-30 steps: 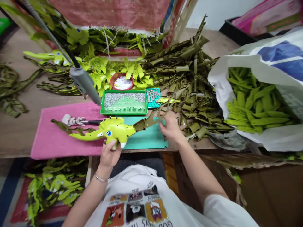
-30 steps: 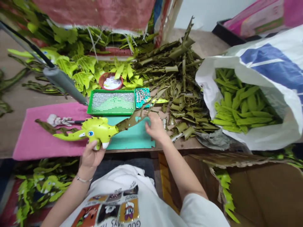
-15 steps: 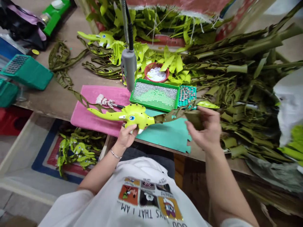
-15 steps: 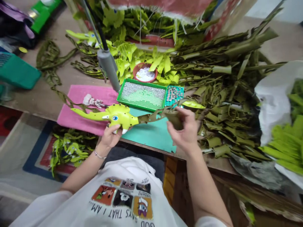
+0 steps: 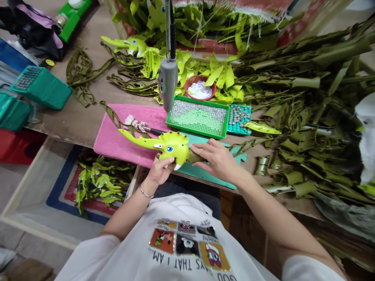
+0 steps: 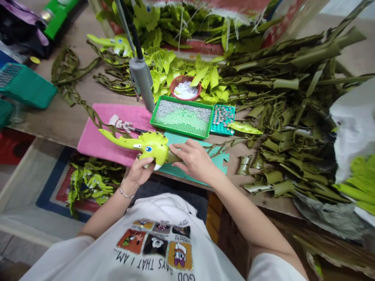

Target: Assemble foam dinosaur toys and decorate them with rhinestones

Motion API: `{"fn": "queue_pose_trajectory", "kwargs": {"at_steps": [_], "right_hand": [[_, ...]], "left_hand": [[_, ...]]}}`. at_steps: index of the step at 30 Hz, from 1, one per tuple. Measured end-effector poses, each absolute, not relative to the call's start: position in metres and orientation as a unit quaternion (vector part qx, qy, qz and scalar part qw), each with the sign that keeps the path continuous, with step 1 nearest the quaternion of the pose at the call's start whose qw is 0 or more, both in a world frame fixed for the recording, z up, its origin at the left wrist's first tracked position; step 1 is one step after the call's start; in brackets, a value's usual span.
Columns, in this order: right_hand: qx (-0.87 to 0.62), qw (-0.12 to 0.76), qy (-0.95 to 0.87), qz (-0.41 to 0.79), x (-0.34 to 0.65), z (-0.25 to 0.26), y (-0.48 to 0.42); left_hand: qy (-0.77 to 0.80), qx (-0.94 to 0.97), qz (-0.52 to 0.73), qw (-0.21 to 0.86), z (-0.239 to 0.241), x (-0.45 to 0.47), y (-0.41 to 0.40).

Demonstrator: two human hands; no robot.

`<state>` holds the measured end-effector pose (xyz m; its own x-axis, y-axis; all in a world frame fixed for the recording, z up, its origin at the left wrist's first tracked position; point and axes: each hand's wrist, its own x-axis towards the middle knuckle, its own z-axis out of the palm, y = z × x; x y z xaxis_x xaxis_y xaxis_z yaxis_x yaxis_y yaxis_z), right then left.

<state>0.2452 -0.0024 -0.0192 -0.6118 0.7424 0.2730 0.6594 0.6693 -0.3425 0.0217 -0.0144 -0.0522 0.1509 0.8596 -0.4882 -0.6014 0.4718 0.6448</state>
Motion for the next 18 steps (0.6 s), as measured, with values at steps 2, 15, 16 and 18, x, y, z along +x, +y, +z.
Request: {"fn": "queue_pose_trajectory", "kwargs": {"at_steps": [2,15,16,18], "right_hand": [[-0.4,0.212,-0.885,0.108,0.239,-0.024,-0.005],[-0.499,0.166,-0.849,0.052,0.21,-0.025,-0.032],[-0.499,0.164,-0.849,0.051,0.207,-0.026,-0.034],[-0.503,0.156,-0.848,0.061,0.203,-0.024,-0.036]], "left_hand": [[0.419,0.152,0.489,0.75,-0.054,0.021,-0.017],[0.413,0.189,0.538,0.71,-0.059,0.043,-0.043],[0.415,0.189,0.534,0.712,-0.06,0.045,-0.044],[0.425,0.188,0.53,0.71,-0.061,0.047,-0.047]]}}
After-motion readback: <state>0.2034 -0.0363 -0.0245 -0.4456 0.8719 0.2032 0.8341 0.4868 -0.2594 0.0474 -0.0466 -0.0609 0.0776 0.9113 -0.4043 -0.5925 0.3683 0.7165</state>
